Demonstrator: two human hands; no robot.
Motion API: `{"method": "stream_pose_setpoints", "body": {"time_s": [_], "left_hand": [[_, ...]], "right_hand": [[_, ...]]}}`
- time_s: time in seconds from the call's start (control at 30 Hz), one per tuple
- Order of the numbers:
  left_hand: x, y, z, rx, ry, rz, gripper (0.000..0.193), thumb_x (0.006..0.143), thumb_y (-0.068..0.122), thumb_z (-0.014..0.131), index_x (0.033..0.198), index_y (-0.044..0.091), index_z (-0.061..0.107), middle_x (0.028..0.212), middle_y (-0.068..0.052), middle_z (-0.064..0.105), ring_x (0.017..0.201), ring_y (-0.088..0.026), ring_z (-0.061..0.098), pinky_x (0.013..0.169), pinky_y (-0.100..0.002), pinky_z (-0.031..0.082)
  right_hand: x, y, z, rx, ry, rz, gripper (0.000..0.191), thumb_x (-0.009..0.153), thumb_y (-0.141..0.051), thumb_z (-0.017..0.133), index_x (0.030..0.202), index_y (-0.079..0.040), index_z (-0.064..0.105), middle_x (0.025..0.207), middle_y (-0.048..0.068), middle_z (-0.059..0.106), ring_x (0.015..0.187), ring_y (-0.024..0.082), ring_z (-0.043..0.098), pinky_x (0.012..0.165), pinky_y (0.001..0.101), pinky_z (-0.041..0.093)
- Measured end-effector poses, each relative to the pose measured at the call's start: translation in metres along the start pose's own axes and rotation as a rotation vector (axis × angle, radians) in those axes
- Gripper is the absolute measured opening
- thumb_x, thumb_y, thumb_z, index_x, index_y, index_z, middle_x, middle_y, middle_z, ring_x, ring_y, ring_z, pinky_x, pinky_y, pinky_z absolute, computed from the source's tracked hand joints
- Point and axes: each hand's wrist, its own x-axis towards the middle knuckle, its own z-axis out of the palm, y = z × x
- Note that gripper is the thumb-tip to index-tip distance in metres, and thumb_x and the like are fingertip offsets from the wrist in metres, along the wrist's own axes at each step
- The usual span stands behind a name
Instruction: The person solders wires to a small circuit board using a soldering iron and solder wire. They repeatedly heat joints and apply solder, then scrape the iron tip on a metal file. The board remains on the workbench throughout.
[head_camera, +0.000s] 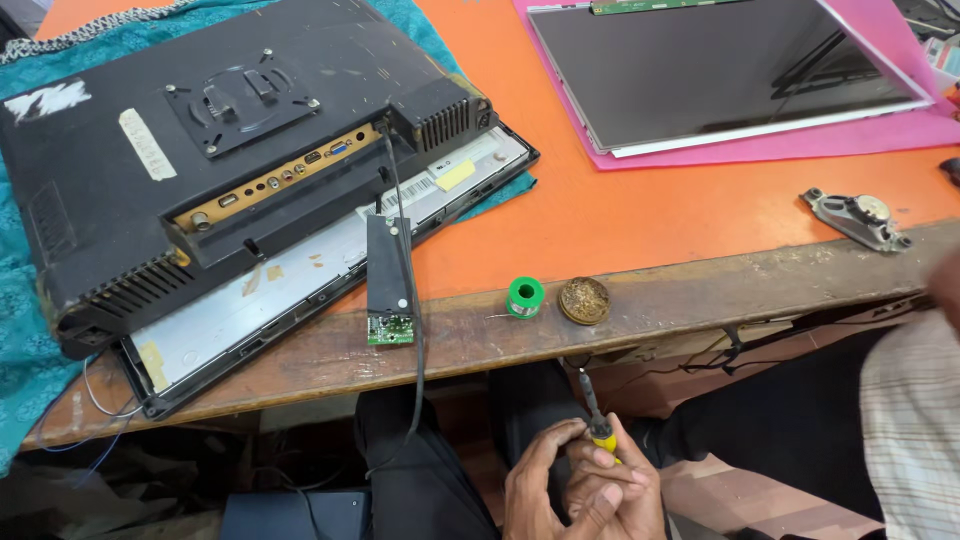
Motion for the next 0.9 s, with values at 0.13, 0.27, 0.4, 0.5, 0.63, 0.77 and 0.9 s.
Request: {"method": "stream_pose_setpoints", "body": {"time_s": [0.13, 0.27, 0.4, 0.5, 0.63, 0.77, 0.9], "left_hand": [[-0.003, 0.001, -0.005, 0.01, -0.032, 0.009, 0.075, 0.081, 0.052, 0.08, 0.127, -0.006, 0.065, 0.125, -0.024, 0.072, 0.124, -0.038, 0.068, 0.112, -0.047, 0.05], [-0.003, 0.018, -0.016, 0.132, 0.12, 0.183, 0.055, 0.082, 0.037, 0.083, 0.118, -0.002, 0.071, 0.115, -0.021, 0.075, 0.114, -0.036, 0.076, 0.102, -0.045, 0.058], [0.007, 0.055, -0.059, 0.346, 0.422, 0.493, 0.024, 0.083, 0.007, 0.08, 0.106, 0.004, 0.072, 0.102, -0.014, 0.075, 0.1, -0.031, 0.077, 0.093, -0.041, 0.063], [0.032, 0.085, -0.124, 0.599, 0.472, 0.599, 0.027, 0.08, -0.003, 0.071, 0.107, 0.003, 0.066, 0.106, -0.015, 0.07, 0.104, -0.033, 0.069, 0.096, -0.042, 0.056], [0.076, 0.115, -0.186, 0.675, 0.254, 0.451, 0.042, 0.074, -0.001, 0.071, 0.115, 0.006, 0.065, 0.128, -0.014, 0.063, 0.122, -0.033, 0.064, 0.106, -0.044, 0.052], [0.1, 0.122, -0.204, 0.473, 0.035, 0.249, 0.051, 0.07, 0.0, 0.073, 0.119, 0.008, 0.064, 0.138, -0.012, 0.053, 0.121, -0.028, 0.066, 0.102, -0.04, 0.056], [0.101, 0.116, -0.208, 0.347, -0.012, 0.036, 0.054, 0.068, -0.002, 0.069, 0.121, 0.01, 0.066, 0.144, -0.009, 0.05, 0.112, -0.025, 0.074, 0.098, -0.037, 0.057]], "right_hand": [[0.0, -0.002, -0.005, -0.046, -0.057, 0.079, 0.045, 0.103, -0.041, 0.062, 0.082, -0.003, 0.053, 0.047, -0.01, 0.051, 0.036, -0.004, 0.046, 0.042, 0.0092, 0.039], [-0.005, -0.011, -0.004, -0.071, -0.035, 0.094, 0.043, 0.104, -0.037, 0.062, 0.083, -0.001, 0.054, 0.056, -0.004, 0.052, 0.037, -0.002, 0.049, 0.04, 0.0106, 0.042], [-0.001, -0.019, -0.011, -0.025, -0.02, 0.026, 0.041, 0.106, -0.032, 0.063, 0.084, 0.001, 0.054, 0.064, 0.001, 0.053, 0.039, 0.0, 0.051, 0.038, 0.0119, 0.045], [0.004, -0.02, -0.022, 0.019, -0.012, -0.093, 0.039, 0.107, -0.028, 0.064, 0.084, 0.003, 0.054, 0.07, 0.006, 0.054, 0.04, 0.002, 0.053, 0.037, 0.013, 0.047], [0.01, -0.021, -0.031, 0.012, 0.011, -0.172, 0.037, 0.108, -0.026, 0.063, 0.09, 0.005, 0.055, 0.074, 0.009, 0.055, 0.04, 0.002, 0.053, 0.038, 0.0114, 0.048], [0.014, -0.019, -0.037, -0.03, -0.036, -0.151, 0.034, 0.109, -0.025, 0.06, 0.094, 0.005, 0.056, 0.079, 0.009, 0.056, 0.042, 0.0, 0.053, 0.043, 0.0112, 0.048], [0.018, -0.017, -0.037, -0.028, -0.042, -0.132, 0.033, 0.111, -0.026, 0.057, 0.097, 0.003, 0.056, 0.081, 0.008, 0.056, 0.043, 0.0, 0.051, 0.048, 0.0117, 0.047]]}}
